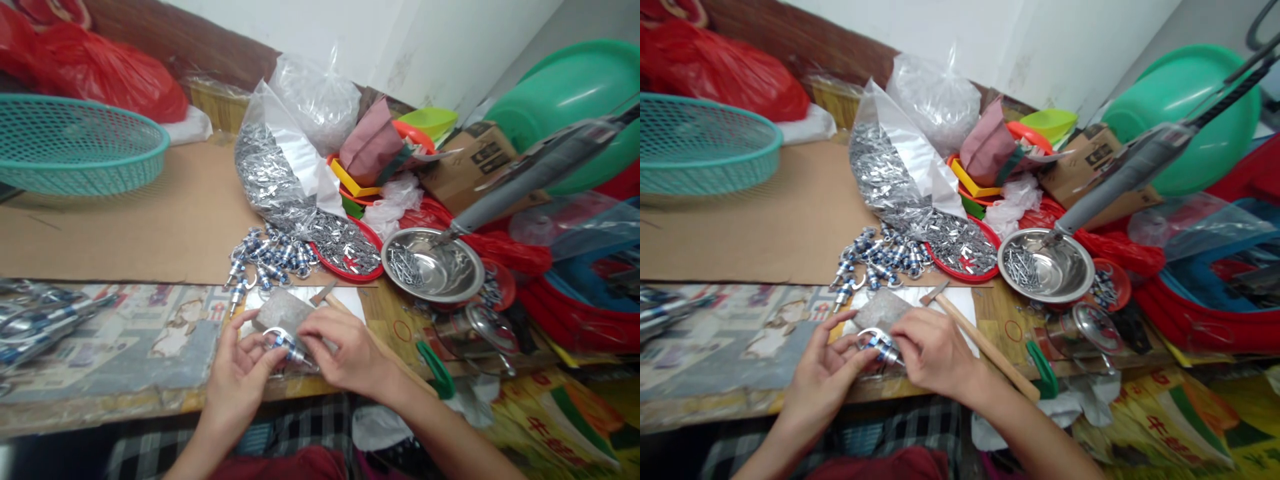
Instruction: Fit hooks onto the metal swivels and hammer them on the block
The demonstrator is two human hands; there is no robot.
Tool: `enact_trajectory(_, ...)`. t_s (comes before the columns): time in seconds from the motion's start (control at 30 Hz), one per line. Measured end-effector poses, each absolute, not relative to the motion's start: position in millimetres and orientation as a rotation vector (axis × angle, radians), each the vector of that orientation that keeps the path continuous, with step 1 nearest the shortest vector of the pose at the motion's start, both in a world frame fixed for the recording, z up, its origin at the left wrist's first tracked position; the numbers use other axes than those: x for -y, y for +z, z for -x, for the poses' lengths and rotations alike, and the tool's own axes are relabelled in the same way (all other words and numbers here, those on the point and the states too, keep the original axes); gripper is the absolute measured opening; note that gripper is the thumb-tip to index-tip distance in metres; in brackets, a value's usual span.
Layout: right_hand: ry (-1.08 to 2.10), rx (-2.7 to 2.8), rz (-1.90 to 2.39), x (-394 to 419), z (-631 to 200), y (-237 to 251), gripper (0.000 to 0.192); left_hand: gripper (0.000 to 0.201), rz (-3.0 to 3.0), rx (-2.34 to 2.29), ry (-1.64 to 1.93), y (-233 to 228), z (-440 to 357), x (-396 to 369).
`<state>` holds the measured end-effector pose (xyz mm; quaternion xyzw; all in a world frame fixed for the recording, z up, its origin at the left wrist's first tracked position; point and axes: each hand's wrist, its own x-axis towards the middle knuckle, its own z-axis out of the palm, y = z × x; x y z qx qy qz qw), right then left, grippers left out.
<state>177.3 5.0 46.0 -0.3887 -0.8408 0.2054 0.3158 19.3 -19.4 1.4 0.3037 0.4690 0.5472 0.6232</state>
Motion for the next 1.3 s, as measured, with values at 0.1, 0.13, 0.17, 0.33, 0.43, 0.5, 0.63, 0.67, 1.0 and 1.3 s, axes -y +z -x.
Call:
enact_trajectory(0.1,0.552,2.327,1.097,-2.6,-171.1,45.5,0.019,0.061,-0.699,-1.067,1.271,0.2,-19.5,20.3)
enact_trajectory(0.13,0.578,2.354,1.132,-5.8,-170.8,46.3,0.018,0.061,-0.696,-1.064,1.275,-0.5,-19.6,20.6)
enact_trajectory(0.17,0.612,2.372,1.167,-9.9,-170.8,47.5,0.015,0.061,-0.695,-1.059,1.28,-1.1,-19.7,20.8)
enact_trajectory(0.33,0.783,2.366,1.098,-27.4,-167.4,47.3,0.009,0.061,-0.692,-1.038,1.278,-2.3,-19.6,20.8)
enact_trajectory(0.43,0.734,2.339,1.098,-27.8,-161.1,38.2,0.011,0.061,-0.684,-1.048,1.28,-2.0,-19.3,20.2)
enact_trajectory(0.5,0.669,2.297,1.136,-25.1,-156.8,30.6,0.012,0.062,-0.683,-1.048,1.283,-1.9,-19.2,20.0)
enact_trajectory(0.63,0.622,2.096,1.129,-20.1,-161.0,23.1,0.015,0.062,-0.701,-1.057,1.285,-1.8,-19.7,20.3)
enact_trajectory(0.67,0.589,1.997,1.153,-19.3,-167.4,23.1,0.016,0.061,-0.704,-1.062,1.285,-1.8,-20.0,20.4)
enact_trajectory(1.0,0.452,2.106,1.906,2.7,-256.4,7.0,0.024,0.061,-0.695,-1.077,1.295,-2.4,-20.6,20.3)
enact_trajectory(1.3,0.229,2.138,1.198,41.6,-223.0,55.3,0.051,0.062,-0.684,-1.088,1.318,-2.7,-21.8,19.9)
